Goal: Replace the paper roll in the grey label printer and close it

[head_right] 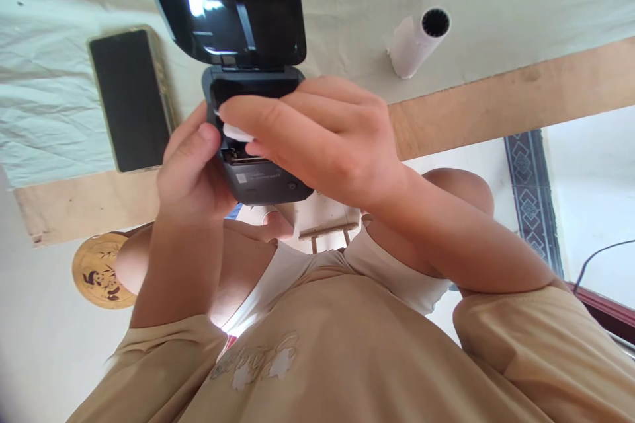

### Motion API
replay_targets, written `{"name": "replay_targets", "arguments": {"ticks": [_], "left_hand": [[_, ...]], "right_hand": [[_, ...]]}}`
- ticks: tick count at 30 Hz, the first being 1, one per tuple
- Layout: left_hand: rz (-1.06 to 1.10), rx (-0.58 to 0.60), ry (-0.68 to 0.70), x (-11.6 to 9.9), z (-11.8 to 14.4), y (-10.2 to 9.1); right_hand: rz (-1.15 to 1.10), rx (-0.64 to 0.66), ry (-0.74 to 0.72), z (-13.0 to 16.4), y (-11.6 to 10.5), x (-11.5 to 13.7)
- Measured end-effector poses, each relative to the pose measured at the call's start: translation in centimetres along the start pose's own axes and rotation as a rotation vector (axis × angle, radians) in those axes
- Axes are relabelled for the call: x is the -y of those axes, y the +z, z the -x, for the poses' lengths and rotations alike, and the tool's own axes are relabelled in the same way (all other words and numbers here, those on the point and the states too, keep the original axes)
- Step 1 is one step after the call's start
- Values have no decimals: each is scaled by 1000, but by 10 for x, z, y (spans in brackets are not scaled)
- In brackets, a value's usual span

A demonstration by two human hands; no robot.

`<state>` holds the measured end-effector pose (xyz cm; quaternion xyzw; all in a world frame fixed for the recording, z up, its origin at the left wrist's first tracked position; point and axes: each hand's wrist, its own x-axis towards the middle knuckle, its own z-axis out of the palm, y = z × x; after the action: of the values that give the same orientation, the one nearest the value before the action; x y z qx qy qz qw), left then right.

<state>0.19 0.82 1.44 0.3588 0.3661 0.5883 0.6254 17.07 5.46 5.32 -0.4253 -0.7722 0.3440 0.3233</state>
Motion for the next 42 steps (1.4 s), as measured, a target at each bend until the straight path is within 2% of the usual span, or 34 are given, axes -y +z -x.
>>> {"name": "replay_targets", "arguments": {"ticks": [6, 7, 10, 12, 17, 21, 29, 33, 37, 40, 42], "left_hand": [[-37, -24, -56, -3, 0, 2], [-36, -27, -58, -3, 0, 2], [-21, -34, -46, -2, 0, 2], [-10, -27, -39, -2, 0, 2], [-36, -10, -49, -3, 0, 2], [-40, -10, -50, -3, 0, 2], [-94, 113, 79, 7, -2, -11], [-148, 105, 69, 9, -2, -14], [-181, 46, 30, 7, 0, -10], [-183, 19, 14, 5, 2, -6], [-177, 28, 30, 4, 2, -4]], "right_hand": [[124, 72, -112, 4, -4, 0], [169, 40, -192, 6, -5, -1], [285, -167, -598, 10, -6, -8], [311, -260, -741, 13, -3, -12], [305, -339, -770, 16, 8, -17], [362, -269, -744, 18, 14, -18], [390, -248, -845, 19, 18, -20], [344, -241, -837, 19, 19, -18], [263, -269, -715, 17, 7, -14], [343, -255, -601, 13, -3, -14], [389, -210, -586, 12, -7, -16]]}}
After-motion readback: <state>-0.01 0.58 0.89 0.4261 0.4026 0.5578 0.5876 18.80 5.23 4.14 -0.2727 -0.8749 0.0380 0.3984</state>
